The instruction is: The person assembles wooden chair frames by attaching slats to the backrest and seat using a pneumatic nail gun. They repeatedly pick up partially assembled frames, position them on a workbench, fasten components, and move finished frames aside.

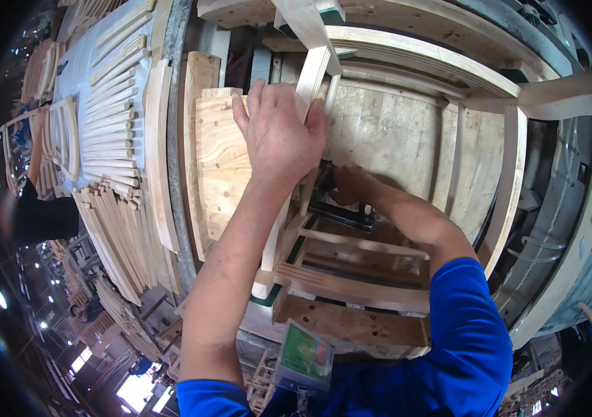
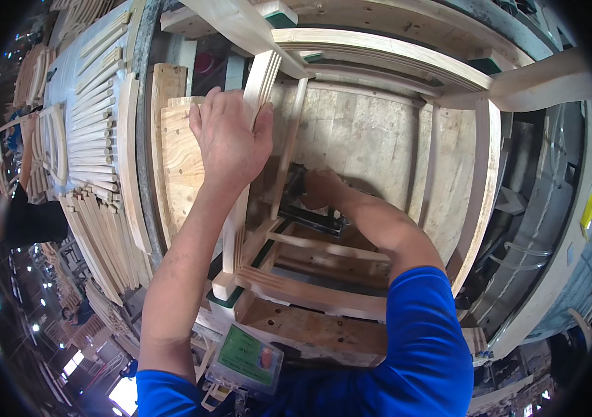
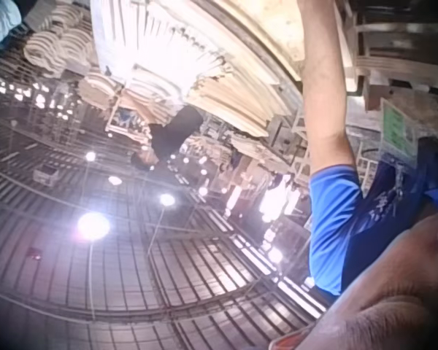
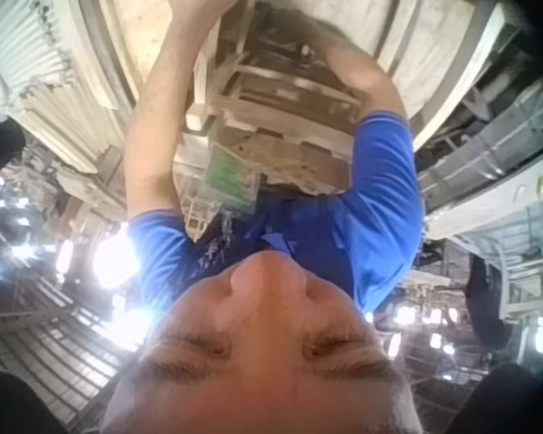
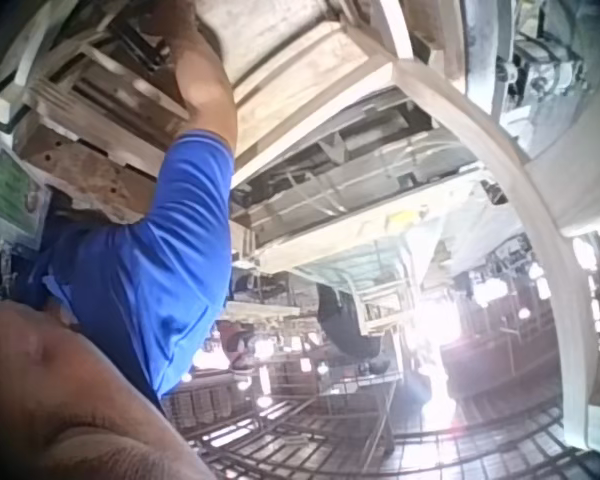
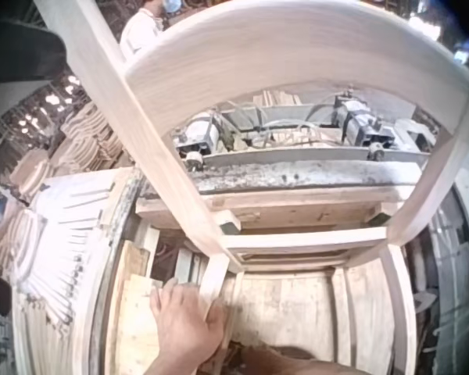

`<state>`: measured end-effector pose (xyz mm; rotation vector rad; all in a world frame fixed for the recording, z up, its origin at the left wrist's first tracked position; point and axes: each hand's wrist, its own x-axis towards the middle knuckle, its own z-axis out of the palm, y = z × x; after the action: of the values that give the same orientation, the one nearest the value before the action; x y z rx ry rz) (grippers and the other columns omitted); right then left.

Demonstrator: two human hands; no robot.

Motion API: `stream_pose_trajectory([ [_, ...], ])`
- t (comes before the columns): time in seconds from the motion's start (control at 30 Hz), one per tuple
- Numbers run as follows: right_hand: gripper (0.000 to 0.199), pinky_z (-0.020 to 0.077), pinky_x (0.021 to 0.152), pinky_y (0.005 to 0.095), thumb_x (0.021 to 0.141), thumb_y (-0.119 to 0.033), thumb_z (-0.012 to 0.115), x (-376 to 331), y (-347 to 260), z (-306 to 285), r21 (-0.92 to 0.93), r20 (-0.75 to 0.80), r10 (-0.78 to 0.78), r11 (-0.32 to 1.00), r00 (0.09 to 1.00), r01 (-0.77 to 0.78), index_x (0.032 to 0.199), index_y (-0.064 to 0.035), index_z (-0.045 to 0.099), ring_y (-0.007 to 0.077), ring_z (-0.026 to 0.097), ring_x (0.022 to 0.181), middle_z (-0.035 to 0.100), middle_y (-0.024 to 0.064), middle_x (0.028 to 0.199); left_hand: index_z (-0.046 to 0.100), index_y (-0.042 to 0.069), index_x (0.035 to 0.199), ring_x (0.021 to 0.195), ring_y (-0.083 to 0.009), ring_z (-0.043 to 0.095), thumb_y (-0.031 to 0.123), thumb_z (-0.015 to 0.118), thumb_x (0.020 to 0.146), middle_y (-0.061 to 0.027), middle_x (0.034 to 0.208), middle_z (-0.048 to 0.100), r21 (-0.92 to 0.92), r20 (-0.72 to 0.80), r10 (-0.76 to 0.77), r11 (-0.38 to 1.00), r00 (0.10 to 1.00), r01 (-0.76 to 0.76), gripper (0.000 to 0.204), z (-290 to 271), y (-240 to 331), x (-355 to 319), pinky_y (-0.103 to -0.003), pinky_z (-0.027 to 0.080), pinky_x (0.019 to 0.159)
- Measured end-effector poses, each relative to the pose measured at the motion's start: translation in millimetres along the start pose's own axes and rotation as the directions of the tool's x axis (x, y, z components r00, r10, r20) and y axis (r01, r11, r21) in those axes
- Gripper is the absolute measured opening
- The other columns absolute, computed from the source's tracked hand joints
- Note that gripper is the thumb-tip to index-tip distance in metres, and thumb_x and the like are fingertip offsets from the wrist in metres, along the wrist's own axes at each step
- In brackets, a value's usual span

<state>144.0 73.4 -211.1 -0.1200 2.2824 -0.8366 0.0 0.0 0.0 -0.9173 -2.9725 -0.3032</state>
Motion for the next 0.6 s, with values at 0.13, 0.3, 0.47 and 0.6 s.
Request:
stream_pose_trajectory([
  [0.13,0.045,0.0555,0.097,0.0446,0.085,-0.045,0.070,1,-9,-14,0.021,0.011,0.023,0.999,1.000,-0.024,0.103,-0.0051,0.078,0.0355,0.071,0.109,0.076,0.0188,0.109,0.062,-0.002,0.121,0.137,-0.0438,0.046,0.032,0.067,0.095,-0.0218,0.126,0.061,0.021,0.002,0.008,1.000,1.000,-0.008,0.043,-10,1,6,-0.065,0.022,0.118],
  [0.3,0.065,0.0544,0.096,0.0396,0.091,-0.059,0.067,-37,24,-13,0.338,0.129,0.348,0.865,0.929,-0.371,0.115,0.0010,0.074,0.0318,0.071,0.106,0.074,0.0208,0.109,0.062,0.000,0.120,0.137,-0.0432,0.046,0.032,0.067,0.096,-0.0211,0.126,0.062,0.025,-0.027,-0.004,1.000,1.000,0.005,0.041,-8,3,3,-0.065,0.022,0.118],
  [0.47,0.044,0.0576,0.064,0.0397,0.104,-0.048,0.051,-81,91,-2,0.895,0.381,0.307,-0.359,0.872,-0.265,0.116,-0.0079,0.064,0.0271,0.066,0.069,0.068,0.0146,0.086,0.061,0.002,0.121,0.139,-0.0424,0.044,0.029,0.066,0.096,-0.0192,0.127,0.062,0.023,0.010,-0.019,1.000,1.000,0.019,0.038,-9,6,-1,-0.064,0.021,0.120],
  [0.6,0.058,0.0584,0.064,0.0472,0.090,-0.060,0.069,-85,127,-17,0.549,0.250,0.264,-0.831,0.931,0.089,0.106,-0.0046,0.064,0.0304,0.066,0.066,0.066,0.0163,0.082,0.062,0.003,0.123,0.141,-0.0419,0.042,0.027,0.066,0.097,-0.0171,0.128,0.062,-0.006,0.043,-0.027,1.000,0.999,0.027,0.036,-11,11,1,-0.064,0.017,0.122],
])
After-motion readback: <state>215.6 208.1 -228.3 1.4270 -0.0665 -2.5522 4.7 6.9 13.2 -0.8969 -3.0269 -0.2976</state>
